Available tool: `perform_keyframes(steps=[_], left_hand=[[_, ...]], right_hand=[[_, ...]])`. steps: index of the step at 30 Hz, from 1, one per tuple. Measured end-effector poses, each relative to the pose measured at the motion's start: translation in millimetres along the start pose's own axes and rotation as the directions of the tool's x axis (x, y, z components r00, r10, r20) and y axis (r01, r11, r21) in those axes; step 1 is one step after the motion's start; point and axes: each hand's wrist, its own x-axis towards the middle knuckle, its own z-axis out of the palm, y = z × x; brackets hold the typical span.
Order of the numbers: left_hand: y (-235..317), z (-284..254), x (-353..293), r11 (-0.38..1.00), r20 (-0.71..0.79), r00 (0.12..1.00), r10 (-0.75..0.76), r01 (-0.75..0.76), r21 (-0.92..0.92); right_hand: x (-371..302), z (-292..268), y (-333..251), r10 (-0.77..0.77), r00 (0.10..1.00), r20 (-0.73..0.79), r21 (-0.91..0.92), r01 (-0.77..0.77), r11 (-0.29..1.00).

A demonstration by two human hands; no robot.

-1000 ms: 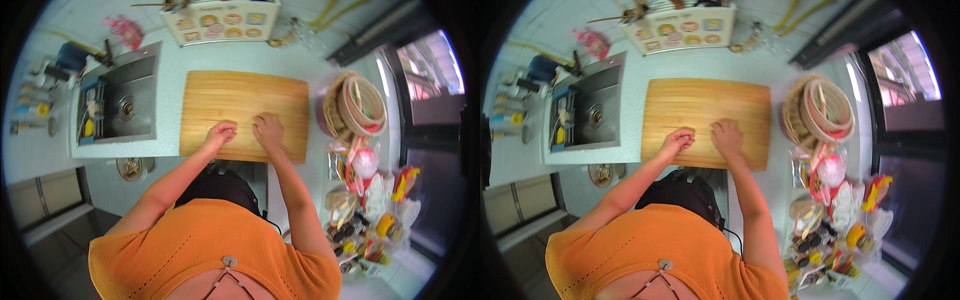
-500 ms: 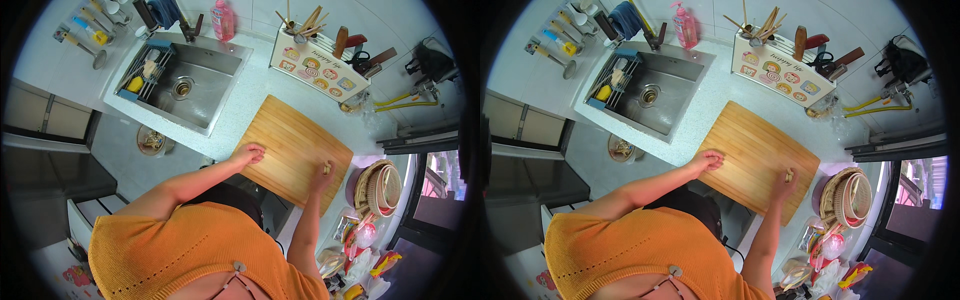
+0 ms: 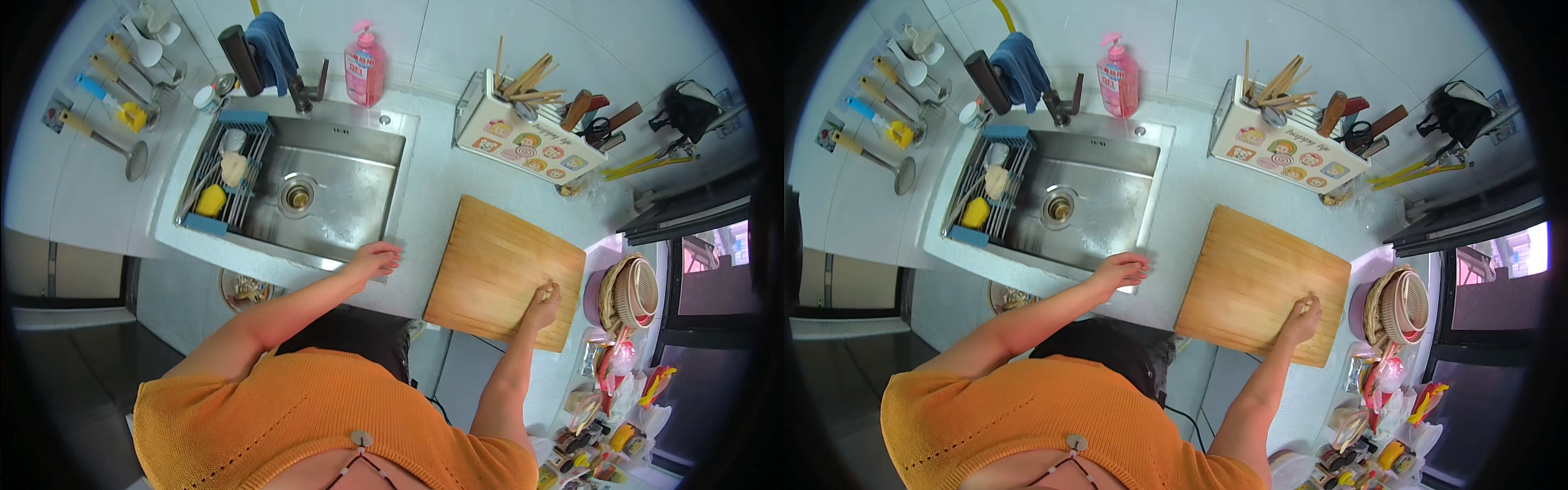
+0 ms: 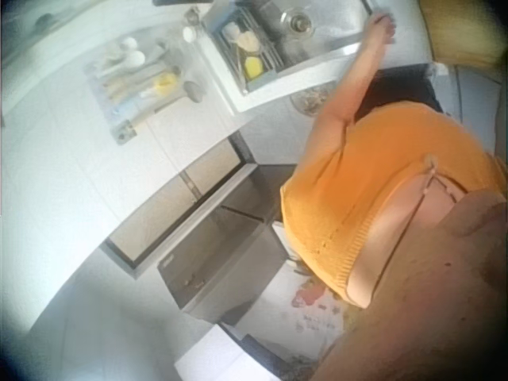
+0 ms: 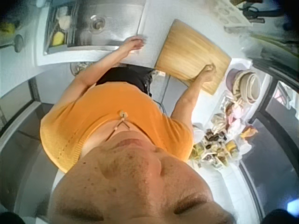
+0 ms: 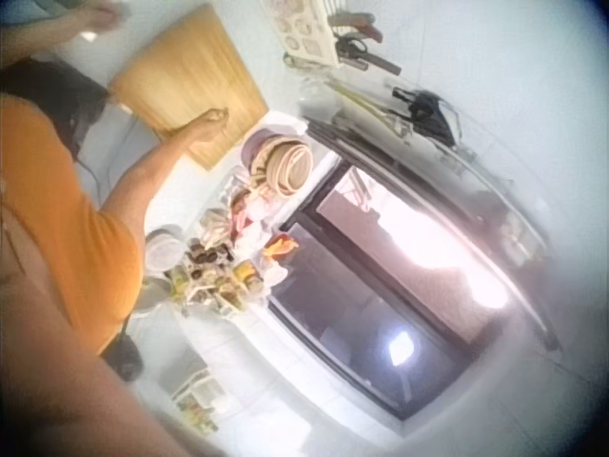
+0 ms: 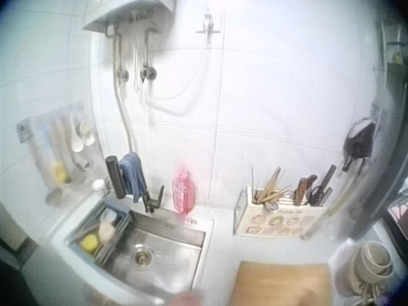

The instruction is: The person handles garlic cloves from a red colander, washes them in a sink under running water, and then chops them with a cleaver on a wooden cutting board.

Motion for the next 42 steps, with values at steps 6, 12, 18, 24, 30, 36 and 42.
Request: perform_keyframes(steps=[6, 12, 18, 24, 30, 36, 42], left_hand=[[10.5, -75.9, 9.5, 0.993, -0.150, 0.988, 0.029, -0.046, -0.108], [6.9, -79.9, 4.5, 0.984, -0.187, 0.982, 0.026, -0.058, -0.170], [11.7, -55.4, 15.0, 0.987, -0.105, 0.994, 0.012, -0.029, -0.159], [18.9, -42.9, 23.4, 0.992, -0.094, 0.994, 0.058, -0.068, -0.106], [13.6, -27.9, 19.9, 0.996, -0.069, 0.998, 0.013, -0.019, -0.087], [10.2, -23.1, 23.2, 0.998, -0.099, 0.995, 0.006, -0.013, -0.062], [36.0, -50.3, 29.8, 0.992, -0.204, 0.975, 0.088, -0.105, -0.076]], right_hand=[[-21.5, 5.8, -23.1, 0.212, 0.963, -0.166, -0.022, -0.219, 0.975], [-41.8, 1.5, -53.6, 0.180, 0.982, -0.066, 0.127, -0.170, 0.977], [-28.5, 9.1, -48.9, 0.187, 0.982, 0.028, 0.330, -0.186, 0.926], [-16.0, 20.6, -83.4, 0.187, 0.982, 0.041, 0.288, -0.190, 0.938], [-21.3, 21.1, -100.2, 0.086, 0.974, 0.212, 0.197, -0.128, 0.972], [-22.3, 27.4, -120.7, -0.106, 0.929, 0.354, 0.090, 0.079, 0.993], [-26.8, 41.8, -126.5, -0.060, 0.948, 0.314, 0.112, 0.026, 0.993]])
